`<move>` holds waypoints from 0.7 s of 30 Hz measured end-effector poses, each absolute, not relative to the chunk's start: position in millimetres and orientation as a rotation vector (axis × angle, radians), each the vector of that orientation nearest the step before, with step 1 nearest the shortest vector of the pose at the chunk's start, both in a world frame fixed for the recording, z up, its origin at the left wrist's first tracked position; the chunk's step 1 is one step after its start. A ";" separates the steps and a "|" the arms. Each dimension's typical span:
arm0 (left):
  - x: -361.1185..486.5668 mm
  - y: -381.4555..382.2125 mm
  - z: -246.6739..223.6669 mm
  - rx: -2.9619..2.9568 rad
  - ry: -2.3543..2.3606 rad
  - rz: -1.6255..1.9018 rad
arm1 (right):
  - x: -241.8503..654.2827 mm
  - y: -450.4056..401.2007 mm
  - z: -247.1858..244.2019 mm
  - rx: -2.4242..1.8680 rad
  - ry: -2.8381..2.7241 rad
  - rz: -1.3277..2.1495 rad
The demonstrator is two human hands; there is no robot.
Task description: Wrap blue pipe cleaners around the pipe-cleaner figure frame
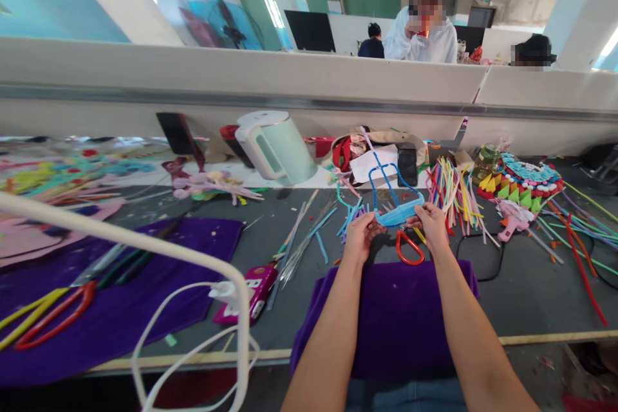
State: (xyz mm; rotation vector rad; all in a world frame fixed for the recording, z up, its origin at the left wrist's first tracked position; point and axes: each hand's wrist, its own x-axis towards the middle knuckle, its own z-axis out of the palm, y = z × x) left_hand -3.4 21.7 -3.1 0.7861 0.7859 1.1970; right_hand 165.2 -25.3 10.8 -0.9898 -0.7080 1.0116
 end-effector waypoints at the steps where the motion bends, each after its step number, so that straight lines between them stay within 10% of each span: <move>1: -3.4 21.3 -2.7 0.795 0.796 1.199 | 165.3 -24.8 10.0 -0.993 -0.709 1.009; 21: -0.3 21.6 -16.0 1.020 0.790 1.162 | 173.0 -22.3 1.4 -1.039 -0.749 1.003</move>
